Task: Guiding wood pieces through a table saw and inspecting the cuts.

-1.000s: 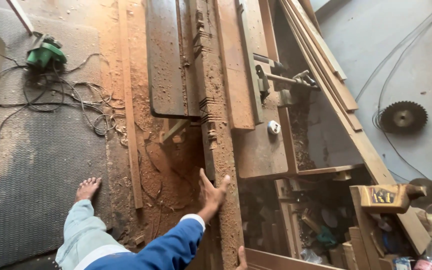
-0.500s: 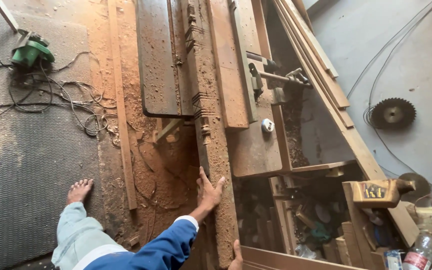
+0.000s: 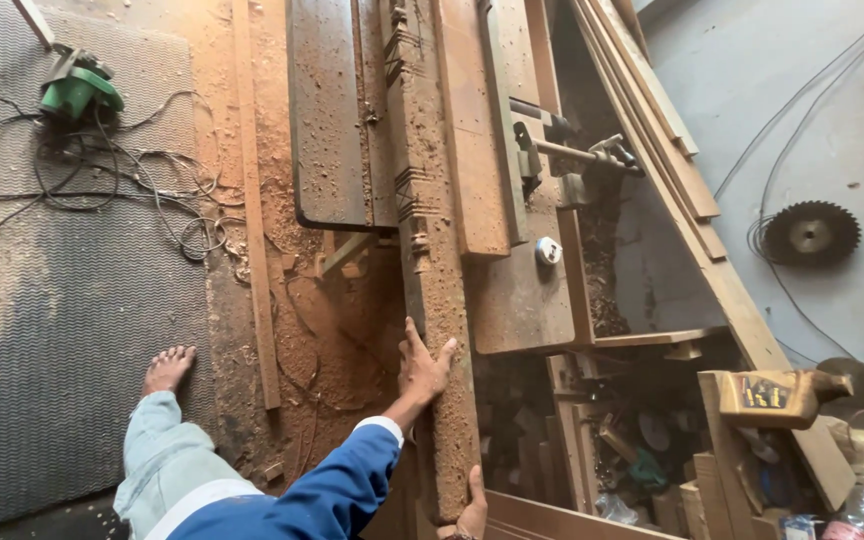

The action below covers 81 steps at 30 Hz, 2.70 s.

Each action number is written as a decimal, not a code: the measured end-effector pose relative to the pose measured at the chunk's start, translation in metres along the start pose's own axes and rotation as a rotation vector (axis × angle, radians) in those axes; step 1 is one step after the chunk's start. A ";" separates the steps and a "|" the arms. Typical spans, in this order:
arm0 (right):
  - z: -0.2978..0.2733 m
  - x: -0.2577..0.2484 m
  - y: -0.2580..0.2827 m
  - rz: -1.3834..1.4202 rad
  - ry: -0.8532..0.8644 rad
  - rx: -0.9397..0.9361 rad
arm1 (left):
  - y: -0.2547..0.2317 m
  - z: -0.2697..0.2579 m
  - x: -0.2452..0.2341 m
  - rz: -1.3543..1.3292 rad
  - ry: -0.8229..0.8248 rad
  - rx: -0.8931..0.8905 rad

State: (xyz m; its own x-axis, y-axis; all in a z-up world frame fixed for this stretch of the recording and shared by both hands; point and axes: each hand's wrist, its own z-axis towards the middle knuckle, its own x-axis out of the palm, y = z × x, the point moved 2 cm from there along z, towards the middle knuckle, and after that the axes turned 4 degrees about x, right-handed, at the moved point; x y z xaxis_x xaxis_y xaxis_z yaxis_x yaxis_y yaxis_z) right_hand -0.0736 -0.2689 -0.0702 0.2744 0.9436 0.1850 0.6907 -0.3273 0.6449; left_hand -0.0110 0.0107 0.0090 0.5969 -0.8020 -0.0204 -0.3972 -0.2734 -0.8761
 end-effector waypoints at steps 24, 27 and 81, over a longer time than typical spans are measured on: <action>0.005 0.046 0.009 -0.011 -0.046 -0.025 | -0.013 0.041 -0.002 0.033 -0.028 -0.011; 0.004 0.054 0.013 -0.026 -0.040 0.018 | -0.010 0.049 0.001 0.041 -0.066 0.014; 0.011 0.158 0.042 -0.146 0.099 0.016 | 0.080 -0.053 -0.029 0.405 -0.028 0.946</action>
State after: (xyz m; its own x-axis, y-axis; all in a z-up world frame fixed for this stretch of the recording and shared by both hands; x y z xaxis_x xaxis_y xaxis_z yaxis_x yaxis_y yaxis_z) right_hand 0.0062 -0.1341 -0.0222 0.1037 0.9812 0.1630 0.7290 -0.1865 0.6586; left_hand -0.0972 -0.0159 -0.0352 0.5613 -0.7250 -0.3991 0.1320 0.5546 -0.8216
